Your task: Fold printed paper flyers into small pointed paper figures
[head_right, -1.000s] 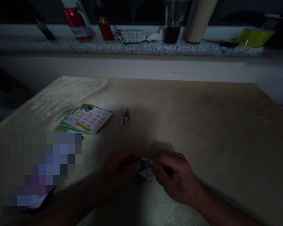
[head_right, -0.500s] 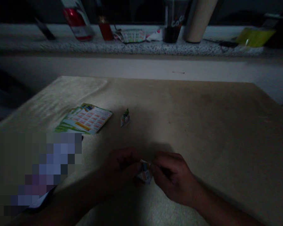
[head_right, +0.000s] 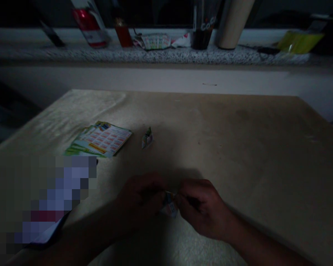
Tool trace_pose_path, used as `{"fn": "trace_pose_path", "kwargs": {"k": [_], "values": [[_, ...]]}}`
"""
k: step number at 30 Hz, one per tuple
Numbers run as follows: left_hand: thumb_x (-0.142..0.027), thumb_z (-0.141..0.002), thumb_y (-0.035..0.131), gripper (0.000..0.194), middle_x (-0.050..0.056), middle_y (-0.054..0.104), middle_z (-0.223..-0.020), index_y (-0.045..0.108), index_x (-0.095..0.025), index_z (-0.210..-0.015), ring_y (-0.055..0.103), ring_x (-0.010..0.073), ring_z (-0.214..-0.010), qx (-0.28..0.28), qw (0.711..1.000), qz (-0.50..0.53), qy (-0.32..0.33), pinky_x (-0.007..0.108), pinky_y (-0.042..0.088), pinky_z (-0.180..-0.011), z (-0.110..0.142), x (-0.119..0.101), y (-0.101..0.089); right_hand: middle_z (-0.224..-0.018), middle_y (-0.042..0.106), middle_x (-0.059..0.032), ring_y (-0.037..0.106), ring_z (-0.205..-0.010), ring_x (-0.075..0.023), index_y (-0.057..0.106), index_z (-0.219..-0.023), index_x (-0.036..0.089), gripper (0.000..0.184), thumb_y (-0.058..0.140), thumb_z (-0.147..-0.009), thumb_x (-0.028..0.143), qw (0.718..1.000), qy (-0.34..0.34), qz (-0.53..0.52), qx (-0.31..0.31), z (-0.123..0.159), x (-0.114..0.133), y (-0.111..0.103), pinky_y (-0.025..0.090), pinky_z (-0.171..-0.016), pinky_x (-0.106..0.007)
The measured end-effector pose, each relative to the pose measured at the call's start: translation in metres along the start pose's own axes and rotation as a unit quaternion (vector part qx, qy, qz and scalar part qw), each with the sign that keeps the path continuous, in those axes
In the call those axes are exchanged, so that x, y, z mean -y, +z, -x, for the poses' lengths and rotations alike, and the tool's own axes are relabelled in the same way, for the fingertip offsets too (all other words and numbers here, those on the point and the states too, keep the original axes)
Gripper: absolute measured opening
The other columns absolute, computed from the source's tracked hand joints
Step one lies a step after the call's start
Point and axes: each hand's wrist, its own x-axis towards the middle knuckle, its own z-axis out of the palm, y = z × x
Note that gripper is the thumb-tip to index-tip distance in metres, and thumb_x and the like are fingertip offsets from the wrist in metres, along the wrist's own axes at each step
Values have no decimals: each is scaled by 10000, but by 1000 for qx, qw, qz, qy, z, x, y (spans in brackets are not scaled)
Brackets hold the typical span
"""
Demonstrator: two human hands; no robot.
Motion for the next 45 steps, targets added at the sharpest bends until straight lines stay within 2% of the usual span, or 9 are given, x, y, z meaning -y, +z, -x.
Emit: {"fn": "trace_pose_path", "kwargs": {"k": [5, 17, 20, 23, 28, 33, 36, 41, 45], "values": [[-174, -765, 576, 63, -26, 570, -618, 611, -160, -715, 476, 99, -559, 14, 999, 3, -31, 198, 349, -509, -1, -1, -2, -602, 374, 54, 364, -507, -89, 424, -677, 207, 292, 490, -955, 149, 1000, 0, -14, 15, 0, 0, -1, 270, -497, -260], [-187, -745, 608, 86, -46, 496, -589, 581, -157, -668, 421, 97, -570, 38, 998, -27, -38, 207, 308, -517, -5, -5, -4, -598, 368, 57, 355, -509, -86, 387, -662, 210, 322, 527, -943, 136, 999, -17, 26, 36, -2, 3, 0, 253, -500, -261], [-206, -760, 608, 69, -27, 546, -625, 634, -145, -741, 463, 111, -591, 75, 995, -16, -67, 216, 336, -534, -5, -10, -7, -604, 381, 53, 376, -514, -87, 396, -679, 210, 306, 517, -950, 135, 999, -10, 9, 48, -1, 2, -2, 268, -499, -253], [-209, -769, 602, 99, -15, 555, -619, 638, -137, -713, 475, 116, -593, 102, 992, -3, -79, 224, 338, -540, -5, -12, -8, -606, 390, 49, 386, -519, -90, 402, -686, 210, 293, 508, -949, 134, 998, -4, 6, 64, 0, 1, -1, 272, -498, -254], [-193, -754, 608, 87, -29, 532, -600, 612, -144, -681, 453, 104, -578, 80, 994, 25, -67, 217, 328, -530, -5, -5, -4, -618, 400, 50, 391, -525, -87, 422, -702, 207, 268, 520, -926, 98, 997, -16, 14, 72, -2, 2, -1, 270, -501, -254], [-233, -765, 646, 101, -28, 540, -604, 670, -137, -753, 449, 105, -559, 97, 990, 39, -97, 221, 325, -523, -5, -3, -5, -615, 405, 53, 398, -521, -91, 453, -711, 209, 257, 505, -934, 91, 998, -15, 4, 67, -4, 5, -2, 276, -499, -257], [-210, -762, 635, 88, -22, 551, -618, 676, -135, -742, 457, 106, -577, 103, 989, 50, -89, 224, 328, -537, -5, -5, -5, -611, 390, 56, 386, -515, -89, 428, -702, 212, 268, 504, -927, 88, 997, -11, 0, 70, -4, 4, -2, 267, -493, -257], [-208, -760, 643, 94, -22, 560, -613, 648, -139, -696, 459, 102, -582, 88, 991, 82, -62, 222, 335, -543, -4, -4, -2, -642, 414, 41, 409, -547, -99, 458, -732, 203, 247, 490, -965, 128, 996, 3, 3, 84, -2, 2, -3, 284, -515, -269], [-236, -787, 657, 108, -4, 596, -662, 674, -133, -760, 492, 115, -619, 85, 989, 93, -79, 230, 365, -566, -3, -3, -3, -638, 418, 41, 407, -548, -100, 467, -721, 201, 274, 497, -992, 172, 996, 28, -8, 80, -2, 3, -6, 298, -514, -265]]}}
